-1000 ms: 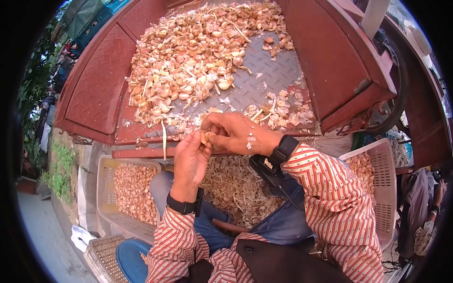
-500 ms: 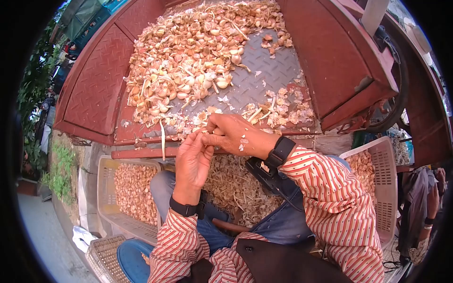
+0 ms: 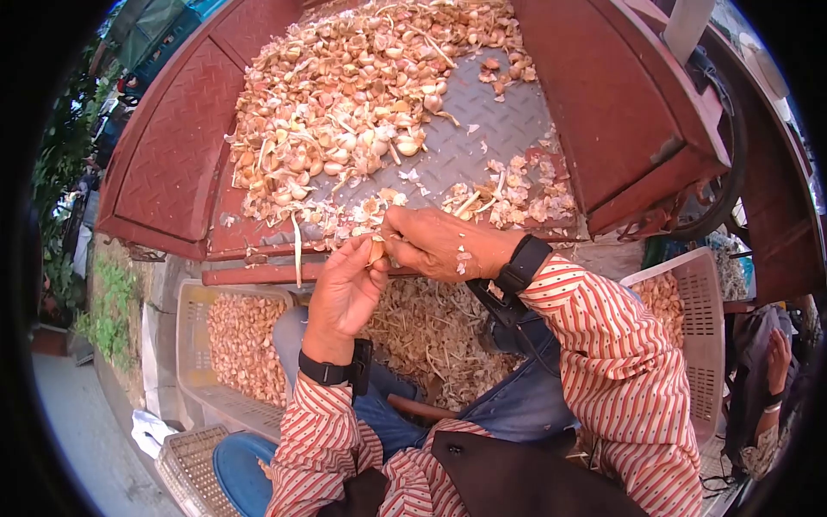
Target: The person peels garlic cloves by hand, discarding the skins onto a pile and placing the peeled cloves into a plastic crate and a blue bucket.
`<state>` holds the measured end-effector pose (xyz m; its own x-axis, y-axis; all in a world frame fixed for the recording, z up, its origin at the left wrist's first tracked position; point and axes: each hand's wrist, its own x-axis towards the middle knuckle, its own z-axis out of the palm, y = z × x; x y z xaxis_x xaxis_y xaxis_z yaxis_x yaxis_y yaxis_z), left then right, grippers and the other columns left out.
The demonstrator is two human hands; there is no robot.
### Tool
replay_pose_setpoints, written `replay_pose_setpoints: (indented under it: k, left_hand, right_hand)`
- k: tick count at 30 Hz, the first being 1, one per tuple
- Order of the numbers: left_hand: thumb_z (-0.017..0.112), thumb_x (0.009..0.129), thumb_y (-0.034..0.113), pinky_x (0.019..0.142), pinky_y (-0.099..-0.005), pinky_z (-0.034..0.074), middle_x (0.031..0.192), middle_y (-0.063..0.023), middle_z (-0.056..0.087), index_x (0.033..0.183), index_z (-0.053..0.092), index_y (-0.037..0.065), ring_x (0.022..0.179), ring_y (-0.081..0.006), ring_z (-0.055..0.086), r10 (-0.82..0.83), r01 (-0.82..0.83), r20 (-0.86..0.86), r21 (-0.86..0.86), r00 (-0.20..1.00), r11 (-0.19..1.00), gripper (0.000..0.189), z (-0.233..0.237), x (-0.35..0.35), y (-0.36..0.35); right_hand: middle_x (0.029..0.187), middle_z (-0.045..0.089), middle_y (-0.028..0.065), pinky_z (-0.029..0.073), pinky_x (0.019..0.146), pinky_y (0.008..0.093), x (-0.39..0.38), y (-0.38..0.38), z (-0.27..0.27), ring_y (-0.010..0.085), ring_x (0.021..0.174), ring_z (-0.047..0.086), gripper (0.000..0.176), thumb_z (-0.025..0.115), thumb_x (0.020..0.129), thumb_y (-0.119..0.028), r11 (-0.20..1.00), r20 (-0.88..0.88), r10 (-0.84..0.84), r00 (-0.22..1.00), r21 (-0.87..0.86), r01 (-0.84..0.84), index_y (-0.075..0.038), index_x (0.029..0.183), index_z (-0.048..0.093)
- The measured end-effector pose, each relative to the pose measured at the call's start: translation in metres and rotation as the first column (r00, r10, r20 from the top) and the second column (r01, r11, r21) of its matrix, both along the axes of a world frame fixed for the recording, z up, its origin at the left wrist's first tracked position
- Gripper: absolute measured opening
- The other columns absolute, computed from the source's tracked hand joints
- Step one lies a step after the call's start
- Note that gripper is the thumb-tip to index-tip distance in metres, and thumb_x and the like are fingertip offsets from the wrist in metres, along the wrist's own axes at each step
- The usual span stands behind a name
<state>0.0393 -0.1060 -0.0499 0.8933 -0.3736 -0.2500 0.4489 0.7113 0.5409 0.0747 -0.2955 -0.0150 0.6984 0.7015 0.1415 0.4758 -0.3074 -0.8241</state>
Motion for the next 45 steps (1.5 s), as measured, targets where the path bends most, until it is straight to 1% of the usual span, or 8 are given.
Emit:
replay_pose_setpoints:
  k: [7,11,18,27,30,34,39,45]
  left_hand:
    - [0.052,0.089,0.004,0.066,-0.02,0.05,0.091,-0.008,0.056,0.105,0.052,0.0,0.079,-0.0148,0.056,0.008,-0.024,-0.091,-0.172,0.996,0.985,0.017,0.009,-0.008,-0.002]
    - [0.052,0.087,0.0,0.061,-0.019,0.046,0.093,-0.0112,0.053,0.105,0.052,-0.002,0.075,-0.0146,0.053,0.045,-0.046,-0.007,-0.133,0.999,0.99,0.018,0.055,-0.031,-0.007]
    - [0.054,0.087,0.002,0.06,-0.0197,0.04,0.089,-0.0062,0.05,0.107,0.052,-0.003,0.073,-0.0092,0.051,-0.301,0.315,0.102,-0.429,0.948,0.847,0.021,0.152,-0.111,-0.063]
    - [0.042,0.095,0.022,0.088,-0.0331,0.046,0.104,-0.0114,0.054,0.114,0.047,0.0,0.098,-0.0226,0.054,0.088,-0.101,-0.222,-0.048,0.971,0.994,0.029,0.023,-0.052,-0.026]
    - [0.038,0.096,0.025,0.093,-0.0355,0.043,0.11,-0.0105,0.053,0.112,0.047,0.001,0.105,-0.0246,0.051,0.049,-0.078,-0.08,-0.417,0.996,0.905,0.03,-0.003,-0.047,-0.015]
    - [0.036,0.096,0.019,0.089,-0.0343,0.048,0.113,-0.0116,0.054,0.113,0.046,0.001,0.103,-0.0231,0.054,0.054,-0.088,-0.082,-0.505,0.995,0.859,0.027,-0.015,-0.044,0.002]
    - [0.04,0.094,0.009,0.091,-0.0333,0.049,0.115,-0.019,0.052,0.118,0.042,-0.007,0.106,-0.0266,0.054,0.071,-0.111,-0.15,-0.272,0.986,0.956,0.029,-0.009,-0.054,0.012]
    - [0.043,0.09,0.001,0.093,-0.0332,0.047,0.116,-0.0228,0.051,0.12,0.041,-0.008,0.109,-0.0302,0.053,0.107,-0.119,-0.124,-0.095,0.987,0.988,0.031,0.001,-0.067,0.035]
  right_hand:
    - [0.07,0.045,0.0042,0.039,0.057,0.0301,-0.007,0.006,0.005,0.0141,0.063,0.043,0.02,0.044,0.094,-0.023,0.988,-0.074,-0.034,0.997,0.149,0.045,-0.004,0.089,0.043]
    - [0.068,0.042,-0.0034,0.028,0.048,0.0191,0.0,0.004,0.001,0.003,0.056,0.032,0.02,0.043,0.096,-0.025,0.9,-0.514,-0.014,0.858,0.367,0.234,-0.007,0.086,0.045]
    - [0.068,0.044,-0.0011,0.027,0.043,0.0182,0.008,0.024,-0.02,0.0051,0.05,0.034,0.018,0.041,0.095,-0.021,0.751,-0.794,-0.088,0.601,0.344,0.564,-0.004,0.093,0.05]
    - [0.087,0.06,0.0067,0.048,0.065,0.0258,-0.018,0.027,-0.01,0.0145,0.078,0.06,0.022,0.044,0.095,-0.02,0.858,-0.203,-0.142,0.969,0.463,0.223,-0.001,0.104,0.052]
    - [0.09,0.061,0.0104,0.048,0.075,0.032,-0.031,0.032,-0.022,0.0246,0.083,0.061,0.024,0.045,0.094,-0.021,0.967,0.035,-0.107,0.994,0.238,0.096,-0.001,0.106,0.051]
    - [0.109,0.054,0.017,0.044,0.084,0.0355,-0.031,0.032,-0.031,0.0315,0.1,0.054,0.031,0.047,0.092,-0.02,0.992,0.251,-0.01,0.968,0.126,-0.023,0.0,0.116,0.048]
    - [0.101,0.056,0.013,0.046,0.078,0.0336,-0.037,0.031,-0.04,0.0246,0.088,0.058,0.029,0.047,0.093,-0.019,0.958,-0.011,-0.084,0.996,0.273,0.084,0.001,0.114,0.049]
    - [0.078,0.058,0.0162,0.044,0.066,0.0392,-0.045,0.029,-0.053,0.0344,0.075,0.057,0.02,0.051,0.089,-0.02,0.998,-0.128,-0.063,0.99,0.006,0.064,0.0,0.089,0.054]
